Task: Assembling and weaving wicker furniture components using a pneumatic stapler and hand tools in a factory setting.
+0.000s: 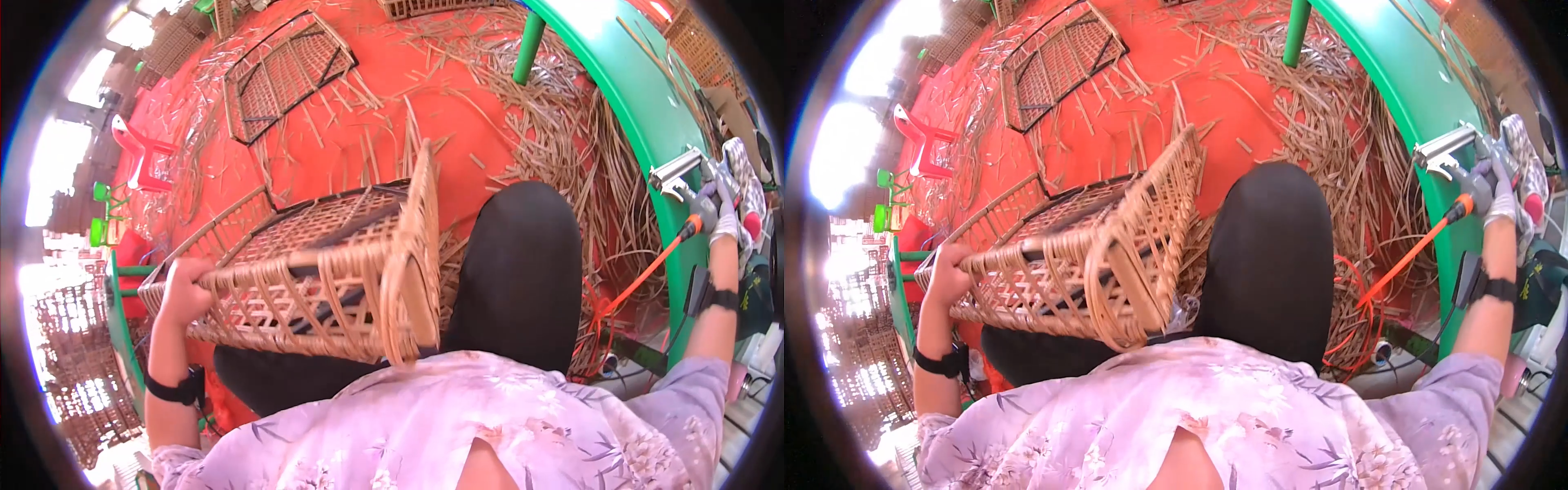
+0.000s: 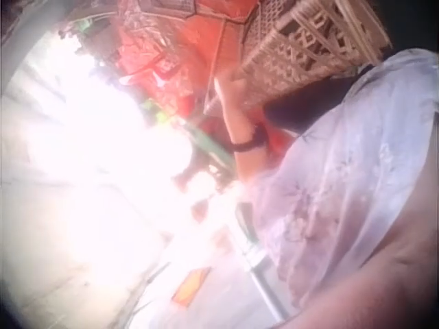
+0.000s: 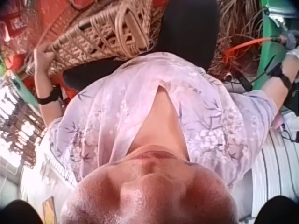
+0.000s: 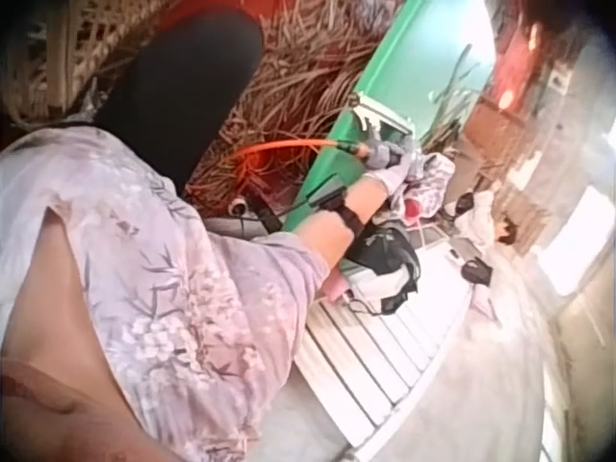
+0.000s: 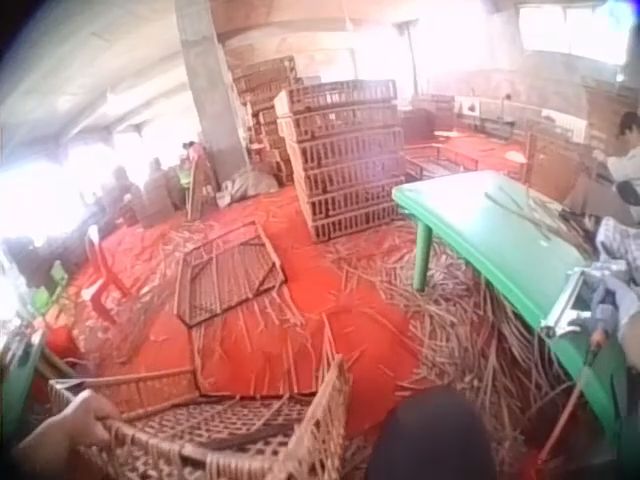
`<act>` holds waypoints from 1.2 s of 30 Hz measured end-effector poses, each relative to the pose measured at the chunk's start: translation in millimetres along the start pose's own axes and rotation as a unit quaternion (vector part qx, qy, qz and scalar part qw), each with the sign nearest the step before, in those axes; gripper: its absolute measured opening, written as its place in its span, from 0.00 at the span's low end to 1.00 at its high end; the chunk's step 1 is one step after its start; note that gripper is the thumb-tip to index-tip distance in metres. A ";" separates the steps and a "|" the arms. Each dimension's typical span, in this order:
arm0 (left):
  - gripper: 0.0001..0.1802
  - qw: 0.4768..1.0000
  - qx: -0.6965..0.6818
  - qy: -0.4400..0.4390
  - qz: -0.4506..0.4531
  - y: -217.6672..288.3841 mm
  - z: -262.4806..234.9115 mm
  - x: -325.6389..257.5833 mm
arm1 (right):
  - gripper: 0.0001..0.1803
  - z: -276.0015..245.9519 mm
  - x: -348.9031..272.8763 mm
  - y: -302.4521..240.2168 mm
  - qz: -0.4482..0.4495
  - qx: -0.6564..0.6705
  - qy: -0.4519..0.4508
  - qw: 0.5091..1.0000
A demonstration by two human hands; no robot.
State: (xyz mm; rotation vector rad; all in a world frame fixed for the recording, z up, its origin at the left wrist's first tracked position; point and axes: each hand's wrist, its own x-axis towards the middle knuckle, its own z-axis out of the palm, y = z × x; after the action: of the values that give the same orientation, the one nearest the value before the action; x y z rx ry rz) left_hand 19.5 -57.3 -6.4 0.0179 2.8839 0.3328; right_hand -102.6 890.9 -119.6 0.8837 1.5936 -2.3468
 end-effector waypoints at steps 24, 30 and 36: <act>0.13 0.993 0.023 0.064 0.097 1.1 23.0 -37.7 | 0.16 135.6 -70.1 21.9 -0.268 -0.038 0.198 0.942; 0.12 0.996 0.013 0.035 0.083 7.3 23.2 -20.2 | 0.18 127.9 -112.4 16.1 -0.400 -0.096 0.205 0.888; 0.09 0.997 -0.071 0.036 0.023 17.4 2.4 -0.1 | 0.20 331.0 -195.8 158.1 -0.428 -0.529 -0.291 0.673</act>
State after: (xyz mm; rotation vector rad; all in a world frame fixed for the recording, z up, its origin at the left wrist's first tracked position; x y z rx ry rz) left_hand 20.0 -39.8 -4.7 0.0474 2.9264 0.5566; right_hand 2.9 494.5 -51.7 -0.9335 2.7028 -1.1377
